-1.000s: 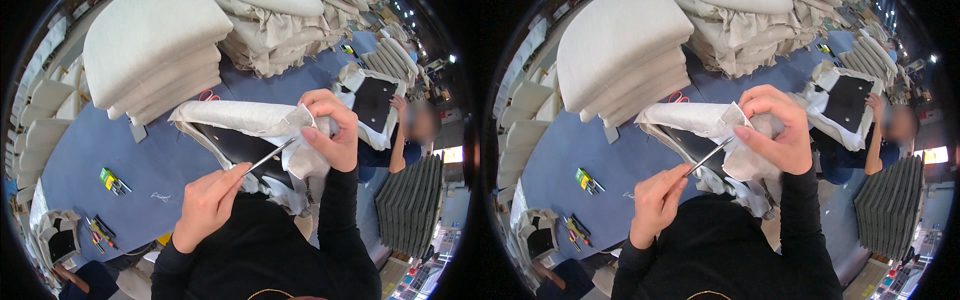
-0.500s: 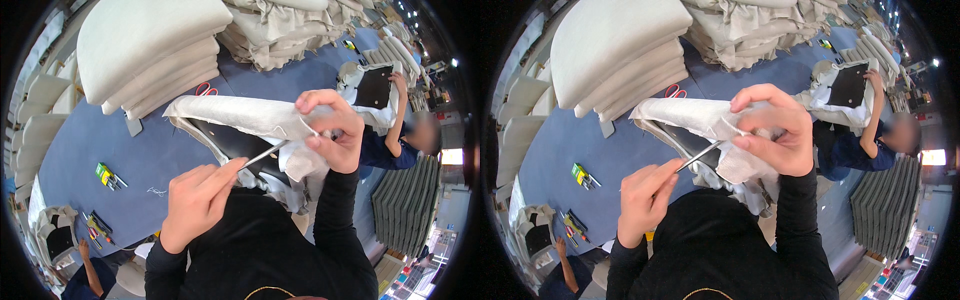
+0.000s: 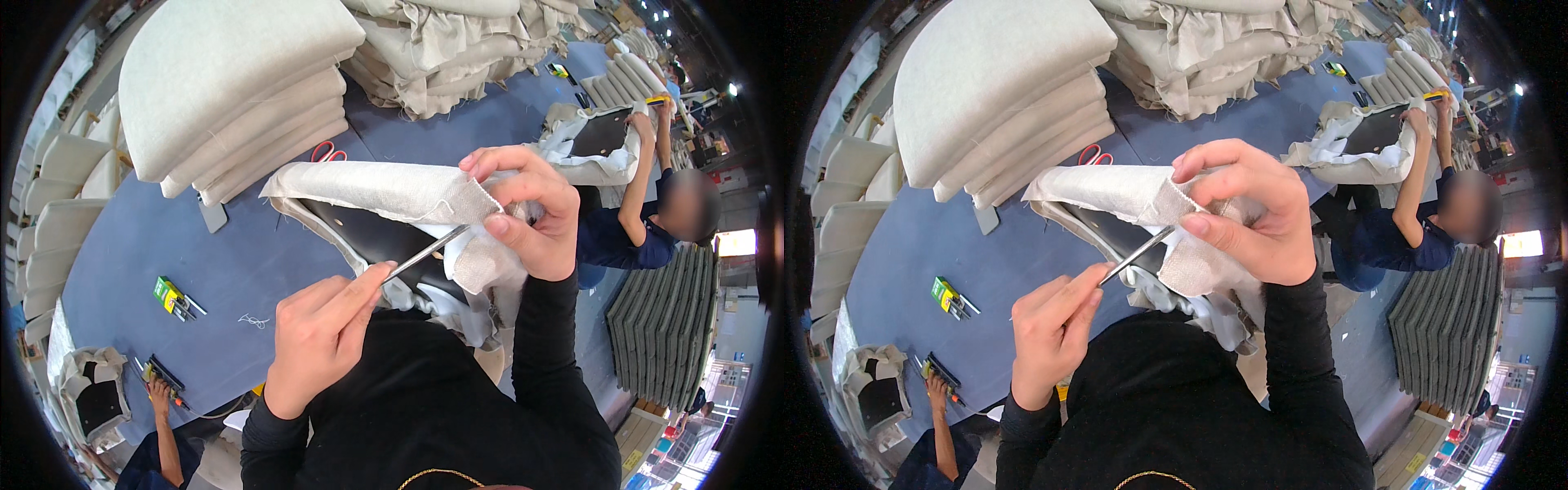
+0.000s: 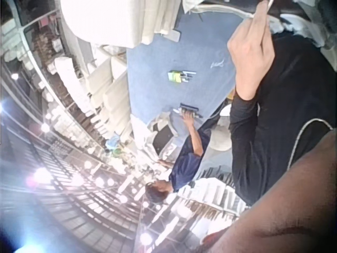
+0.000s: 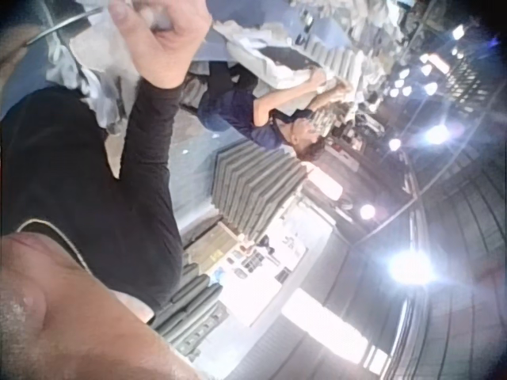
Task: The person uses a screwdriver to cut and remove fabric from a chair cushion, then stuffs white fiber into the opening. They fold the fabric edges and use a staple gun to secure the fabric to the cushion. The person repeats this process on multiple cushions, handling tools and materials with both hands.
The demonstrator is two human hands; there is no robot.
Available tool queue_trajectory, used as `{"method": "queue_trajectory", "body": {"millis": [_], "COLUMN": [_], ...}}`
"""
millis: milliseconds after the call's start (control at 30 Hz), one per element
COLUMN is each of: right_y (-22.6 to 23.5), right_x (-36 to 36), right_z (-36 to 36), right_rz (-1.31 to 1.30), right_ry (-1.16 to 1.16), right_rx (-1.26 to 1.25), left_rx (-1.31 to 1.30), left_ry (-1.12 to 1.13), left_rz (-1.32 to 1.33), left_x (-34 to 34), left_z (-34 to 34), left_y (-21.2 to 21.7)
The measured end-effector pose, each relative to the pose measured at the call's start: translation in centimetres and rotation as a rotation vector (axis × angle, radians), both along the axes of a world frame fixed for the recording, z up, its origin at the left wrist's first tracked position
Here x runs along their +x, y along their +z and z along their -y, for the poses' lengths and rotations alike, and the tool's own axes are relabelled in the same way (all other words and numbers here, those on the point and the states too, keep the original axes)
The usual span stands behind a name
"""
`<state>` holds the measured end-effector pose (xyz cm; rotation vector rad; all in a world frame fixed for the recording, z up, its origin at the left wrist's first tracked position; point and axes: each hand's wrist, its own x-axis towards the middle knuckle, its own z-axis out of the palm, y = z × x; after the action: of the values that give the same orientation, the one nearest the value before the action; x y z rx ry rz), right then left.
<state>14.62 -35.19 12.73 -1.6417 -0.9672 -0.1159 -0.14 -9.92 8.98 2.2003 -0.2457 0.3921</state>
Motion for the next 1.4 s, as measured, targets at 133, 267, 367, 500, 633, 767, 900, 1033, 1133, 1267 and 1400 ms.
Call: {"method": "queue_trajectory", "body": {"millis": [133,267,367,500,633,767,900,1033,1133,1267,1400], "right_y": [0.0,-0.8,-2.5,-3.0,-3.2,-2.1,-1.7,-2.1,-2.1,-2.0,-2.6], "right_x": [0.1,-0.1,-1.5,-3.2,-3.8,-5.2,-6.5,-6.5,-6.7,-7.0,-6.7], "right_z": [0.3,0.7,0.5,1.0,1.1,0.1,-0.6,-0.7,-0.9,-1.2,-1.3], "right_rz": [0.018,-0.157,-0.407,-0.346,-0.233,-0.235,-0.254,-0.188,-0.176,-0.167,-0.125], "right_ry": [0.052,0.214,0.261,0.327,0.387,0.375,0.382,0.396,0.373,0.371,0.411], "right_rx": [0.002,0.042,0.086,0.001,-0.058,-0.048,-0.012,-0.001,0.006,0.004,0.058], "left_rx": [0.019,0.043,-0.014,0.065,0.155,0.152,0.196,0.191,0.143,0.076,0.113], "left_ry": [-0.012,-0.02,-0.011,-0.044,-0.061,-0.097,-0.172,-0.178,-0.168,-0.167,-0.168], "left_rz": [0.014,0.014,-0.096,-0.143,-0.181,-0.161,-0.155,-0.123,-0.144,-0.17,-0.165], "left_x": [-0.2,-0.8,-2.0,-3.9,-5.1,-5.2,-5.6,-5.6,-5.9,-6.2,-5.8], "left_z": [-0.2,-0.7,-1.6,-2.4,-2.4,-2.4,-3.4,-3.8,-4.1,-4.5,-4.7], "left_y": [0.5,1.6,2.7,4.0,5.9,6.1,6.7,6.2,6.0,5.7,5.9]}}
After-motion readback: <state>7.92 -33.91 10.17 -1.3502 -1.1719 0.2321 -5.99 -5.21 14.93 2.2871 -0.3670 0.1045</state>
